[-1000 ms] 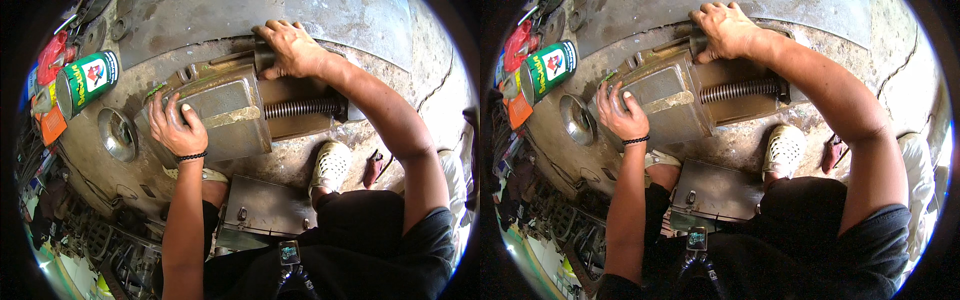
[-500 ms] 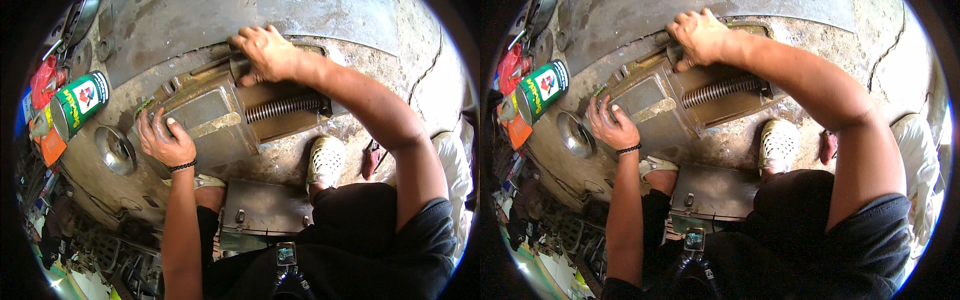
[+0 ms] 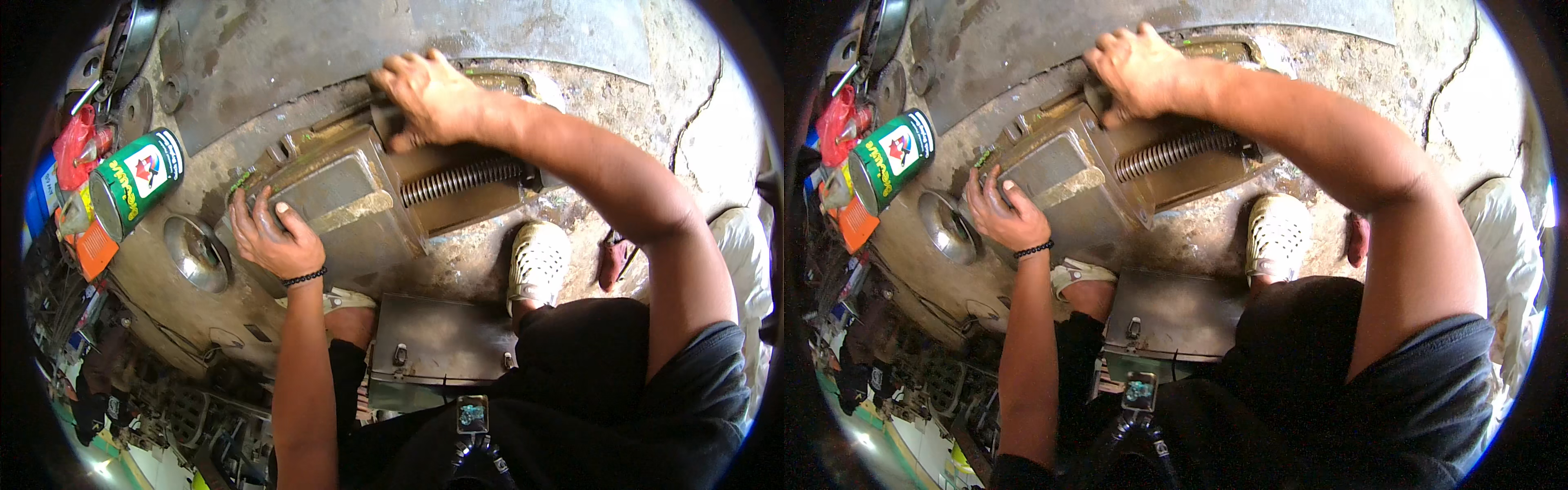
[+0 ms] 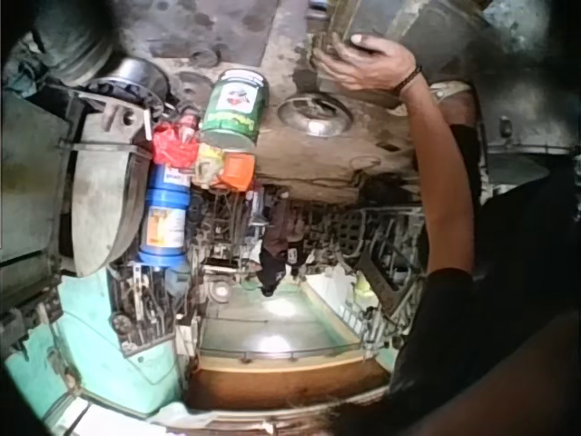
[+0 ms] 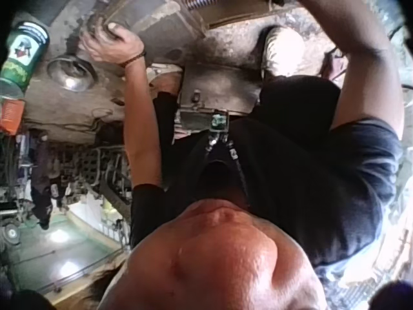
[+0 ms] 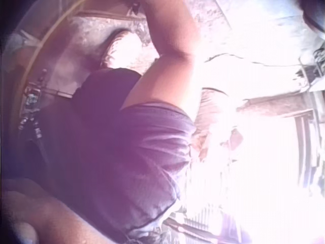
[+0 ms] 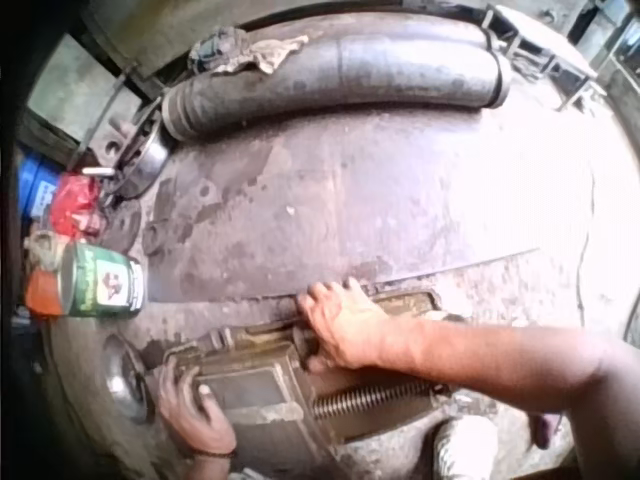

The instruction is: The person scrubs a metal part clamped in a bench vise with a small abrasive block, then wipes the part and the vise jaws with a rag. The person repeats scrubbing and wiping on different sections of the metal part.

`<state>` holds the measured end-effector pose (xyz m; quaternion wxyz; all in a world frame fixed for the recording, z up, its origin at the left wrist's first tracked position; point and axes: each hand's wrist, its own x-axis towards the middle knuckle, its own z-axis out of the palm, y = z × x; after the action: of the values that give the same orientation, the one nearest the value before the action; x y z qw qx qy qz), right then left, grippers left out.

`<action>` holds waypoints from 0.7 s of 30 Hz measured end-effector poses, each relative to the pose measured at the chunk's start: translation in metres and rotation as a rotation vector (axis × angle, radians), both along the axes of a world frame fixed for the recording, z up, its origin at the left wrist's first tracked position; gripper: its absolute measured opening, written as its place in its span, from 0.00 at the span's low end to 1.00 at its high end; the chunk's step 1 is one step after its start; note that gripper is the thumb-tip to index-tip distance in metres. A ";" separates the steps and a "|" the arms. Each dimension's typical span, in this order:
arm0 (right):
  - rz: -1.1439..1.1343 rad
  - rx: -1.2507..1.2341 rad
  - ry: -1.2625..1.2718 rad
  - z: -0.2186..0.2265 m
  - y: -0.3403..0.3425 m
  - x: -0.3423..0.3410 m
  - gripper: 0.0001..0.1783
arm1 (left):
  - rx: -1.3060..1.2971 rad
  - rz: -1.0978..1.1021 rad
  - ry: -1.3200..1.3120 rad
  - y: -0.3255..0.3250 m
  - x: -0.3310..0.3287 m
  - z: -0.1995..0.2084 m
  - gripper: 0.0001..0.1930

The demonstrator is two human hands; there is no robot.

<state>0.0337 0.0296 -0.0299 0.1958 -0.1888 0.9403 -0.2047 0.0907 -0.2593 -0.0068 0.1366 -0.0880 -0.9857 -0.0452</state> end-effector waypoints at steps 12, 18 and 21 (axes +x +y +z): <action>0.013 0.062 -0.018 0.001 -0.001 0.004 0.56 | -0.011 -0.021 0.022 -0.002 -0.001 0.000 0.22; 0.043 0.091 -0.054 0.005 -0.004 0.004 0.49 | -0.012 -0.020 0.014 -0.002 0.000 0.000 0.18; -0.045 0.012 -0.033 0.005 -0.003 0.006 0.57 | 0.008 -0.009 0.014 -0.002 0.000 -0.001 0.20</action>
<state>0.0393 0.0265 -0.0253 0.2077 -0.1630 0.9422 -0.2063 0.0903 -0.2615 -0.0073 0.1436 -0.0923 -0.9841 -0.0493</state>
